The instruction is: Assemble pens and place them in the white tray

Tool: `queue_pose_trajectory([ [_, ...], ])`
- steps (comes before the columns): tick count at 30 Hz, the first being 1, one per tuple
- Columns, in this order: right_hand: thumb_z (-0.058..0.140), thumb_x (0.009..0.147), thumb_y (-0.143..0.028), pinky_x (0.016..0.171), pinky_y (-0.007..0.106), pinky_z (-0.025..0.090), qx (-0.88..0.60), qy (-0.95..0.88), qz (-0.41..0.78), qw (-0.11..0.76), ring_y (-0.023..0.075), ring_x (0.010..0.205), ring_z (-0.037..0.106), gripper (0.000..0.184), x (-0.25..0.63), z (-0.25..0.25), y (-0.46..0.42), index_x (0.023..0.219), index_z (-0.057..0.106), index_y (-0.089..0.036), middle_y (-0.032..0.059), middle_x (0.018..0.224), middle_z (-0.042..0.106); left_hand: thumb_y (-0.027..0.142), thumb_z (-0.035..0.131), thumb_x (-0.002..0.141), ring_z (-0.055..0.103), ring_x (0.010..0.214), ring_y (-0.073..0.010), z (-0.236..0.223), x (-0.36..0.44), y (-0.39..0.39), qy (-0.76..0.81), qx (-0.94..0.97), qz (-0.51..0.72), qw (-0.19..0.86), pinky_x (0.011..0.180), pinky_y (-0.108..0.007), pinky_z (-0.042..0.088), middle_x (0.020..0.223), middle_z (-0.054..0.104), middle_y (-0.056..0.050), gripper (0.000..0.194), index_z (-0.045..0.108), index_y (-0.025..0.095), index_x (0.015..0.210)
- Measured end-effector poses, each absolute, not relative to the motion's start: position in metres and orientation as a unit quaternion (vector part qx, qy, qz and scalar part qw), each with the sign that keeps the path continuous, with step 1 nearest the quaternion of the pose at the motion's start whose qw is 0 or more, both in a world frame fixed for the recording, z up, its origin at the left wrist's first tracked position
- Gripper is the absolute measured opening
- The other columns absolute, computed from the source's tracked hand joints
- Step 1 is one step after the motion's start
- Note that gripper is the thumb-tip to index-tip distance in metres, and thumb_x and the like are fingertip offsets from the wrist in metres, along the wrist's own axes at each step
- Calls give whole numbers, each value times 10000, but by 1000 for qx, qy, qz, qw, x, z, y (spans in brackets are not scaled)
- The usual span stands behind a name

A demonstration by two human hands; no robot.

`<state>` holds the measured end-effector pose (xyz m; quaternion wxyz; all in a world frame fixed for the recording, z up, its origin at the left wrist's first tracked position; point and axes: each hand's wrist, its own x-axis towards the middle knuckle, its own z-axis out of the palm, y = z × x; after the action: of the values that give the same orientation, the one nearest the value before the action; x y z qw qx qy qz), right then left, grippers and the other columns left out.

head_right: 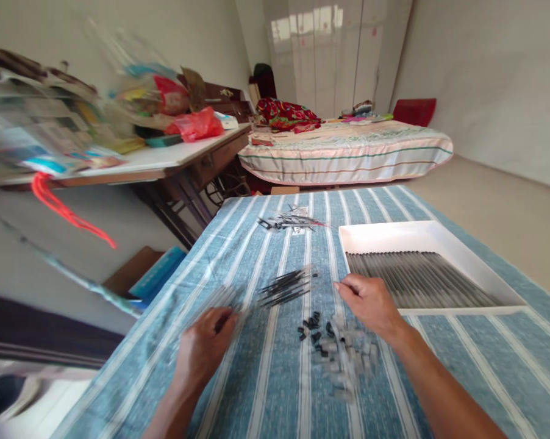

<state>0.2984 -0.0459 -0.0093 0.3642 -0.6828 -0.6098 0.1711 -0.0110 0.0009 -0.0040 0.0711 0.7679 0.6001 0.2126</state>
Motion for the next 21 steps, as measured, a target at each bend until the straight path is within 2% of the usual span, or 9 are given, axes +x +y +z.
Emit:
queue_pose_trajectory([
  [4,446,840,-406,488,202,293,-640,-671,164,337,88,478,366,364,282,-16,-52,569,537,-179,-47,488,387,286,449,840,623,743,-155,3,-11,-3,648,752,112,37,636,-228,424,827,637,-33,221,647,187,831],
  [9,432,853,-404,499,206,295,-634,-698,161,291,89,463,378,372,275,-26,-53,575,541,-181,-48,482,391,300,446,853,622,788,-177,6,-2,-11,655,754,19,42,652,-251,418,906,615,-56,218,631,186,865],
  [21,410,862,-383,520,217,318,-632,-717,162,244,111,481,441,369,265,-30,-52,595,579,-191,-20,486,485,254,426,860,586,913,-201,1,8,-13,635,771,-43,35,735,-274,435,962,578,-77,217,629,179,858],
])
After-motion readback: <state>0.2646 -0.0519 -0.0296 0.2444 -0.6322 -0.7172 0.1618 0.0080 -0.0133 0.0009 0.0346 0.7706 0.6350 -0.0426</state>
